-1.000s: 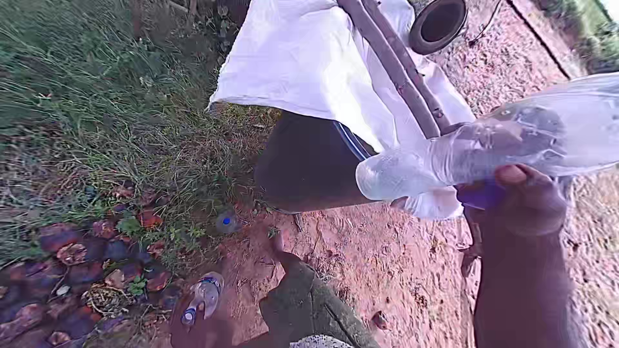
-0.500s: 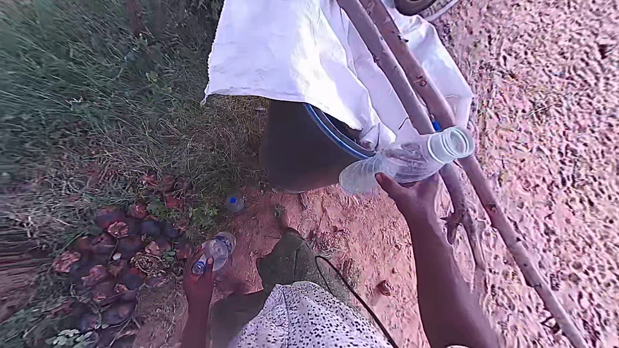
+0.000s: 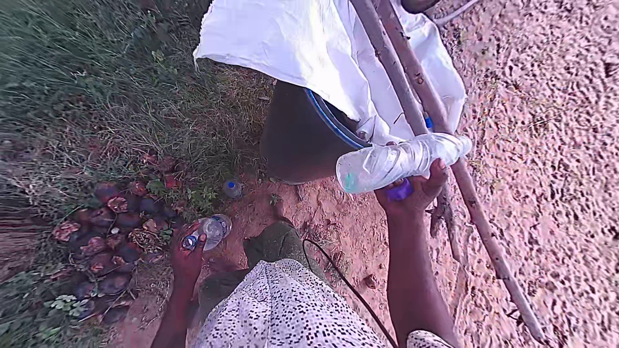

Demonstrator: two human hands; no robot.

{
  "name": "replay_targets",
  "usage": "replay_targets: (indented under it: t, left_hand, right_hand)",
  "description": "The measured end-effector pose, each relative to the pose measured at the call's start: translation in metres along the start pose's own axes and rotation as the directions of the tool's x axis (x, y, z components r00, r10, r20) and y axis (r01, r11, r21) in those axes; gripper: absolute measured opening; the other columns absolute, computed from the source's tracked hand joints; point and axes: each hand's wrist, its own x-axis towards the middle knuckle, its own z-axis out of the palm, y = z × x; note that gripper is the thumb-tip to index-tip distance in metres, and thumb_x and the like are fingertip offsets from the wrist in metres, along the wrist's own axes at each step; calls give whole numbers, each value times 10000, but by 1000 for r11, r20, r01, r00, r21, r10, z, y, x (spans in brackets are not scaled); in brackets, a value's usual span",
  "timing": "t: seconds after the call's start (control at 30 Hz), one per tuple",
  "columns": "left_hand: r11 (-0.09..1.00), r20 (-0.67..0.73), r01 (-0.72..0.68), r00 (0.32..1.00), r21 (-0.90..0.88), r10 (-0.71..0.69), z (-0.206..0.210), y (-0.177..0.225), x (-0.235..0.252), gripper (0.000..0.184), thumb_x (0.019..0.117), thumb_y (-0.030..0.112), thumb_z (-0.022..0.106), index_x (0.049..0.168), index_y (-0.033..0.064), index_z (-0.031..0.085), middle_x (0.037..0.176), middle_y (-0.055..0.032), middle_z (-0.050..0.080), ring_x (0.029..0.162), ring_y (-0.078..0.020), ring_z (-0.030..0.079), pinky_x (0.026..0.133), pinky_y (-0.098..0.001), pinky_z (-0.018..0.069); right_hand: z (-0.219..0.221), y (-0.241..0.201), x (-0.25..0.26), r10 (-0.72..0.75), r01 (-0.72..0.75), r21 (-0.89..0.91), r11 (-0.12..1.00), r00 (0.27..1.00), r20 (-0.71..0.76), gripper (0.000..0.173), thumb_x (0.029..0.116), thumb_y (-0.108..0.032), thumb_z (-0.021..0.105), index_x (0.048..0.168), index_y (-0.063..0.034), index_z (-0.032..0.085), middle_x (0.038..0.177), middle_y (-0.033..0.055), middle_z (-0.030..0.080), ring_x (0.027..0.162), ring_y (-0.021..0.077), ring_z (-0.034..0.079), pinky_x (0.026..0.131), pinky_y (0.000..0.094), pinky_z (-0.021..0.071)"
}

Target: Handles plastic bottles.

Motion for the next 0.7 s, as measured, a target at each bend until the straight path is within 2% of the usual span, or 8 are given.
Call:
replay_targets:
  t: [0.07,0.13,0.23,0.3,0.4,0.47,0.6,0.7]
  left_hand:
    - [1000,-14,10,1000,7,-10,-3,2,-6,465,964,310,665,1254,-54,646,1342,-216,634,1348,-277,543,1186,-419,384]
    - [1000,-26,-10,1000,-10,10,-6,-2,-13,443,962,289,671,1241,-55,659,1337,-217,639,1350,-302,544,1193,-443,384]
    - [1000,-33,7,999,-15,-7,-11,1,-17,443,955,294,669,1239,-46,664,1345,-204,639,1361,-297,536,1199,-434,381]
    - [999,-30,44,999,-4,-44,-13,6,-20,463,957,312,664,1256,-42,657,1369,-199,626,1374,-282,524,1195,-416,384]
    - [999,-53,54,997,-4,-54,-17,13,-22,456,944,311,681,1246,-31,665,1353,-188,635,1344,-262,549,1163,-400,425]
    - [998,-64,64,996,-1,-64,-17,20,-24,459,940,311,686,1248,-27,661,1353,-183,634,1334,-253,555,1155,-396,431]
    - [996,-93,85,992,-19,-86,-14,30,-24,466,935,275,686,1263,-54,641,1372,-201,621,1354,-271,542,1165,-400,426]
    - [997,-103,74,992,13,-72,-10,39,-24,453,939,278,684,1254,-46,651,1359,-187,634,1348,-263,548,1168,-397,423]
  right_hand:
    - [4,-8,5,-54,55,-41,998,998,26,536,842,-597,735,1157,-175,633,901,10,666,587,71,572,529,229,514]
    - [4,-24,16,-158,166,-194,967,986,59,572,829,-585,764,1214,-192,603,1058,4,675,668,57,599,578,214,530]
    - [6,-48,46,-349,332,-467,820,936,52,542,807,-511,818,1167,-227,527,885,-69,647,676,66,609,624,265,554]
    - [15,-58,69,-412,382,-650,657,904,115,689,793,-376,851,1287,-153,425,1010,-60,656,824,74,670,758,295,610]
    - [21,-56,109,-331,403,-803,438,903,273,983,693,-362,928,1425,4,384,1298,67,628,1189,117,641,1045,326,556]
    - [21,-47,132,-240,375,-837,399,923,299,1000,679,-408,922,1435,-9,402,1311,58,626,1194,79,628,1048,286,540]
    - [17,-40,168,-173,274,-815,511,961,214,920,724,-376,886,1436,-40,409,1259,48,641,1103,85,658,959,307,579]
    - [6,-34,191,-142,328,-875,356,945,296,947,712,-382,888,1446,-27,407,1312,83,618,1190,85,621,1042,302,530]
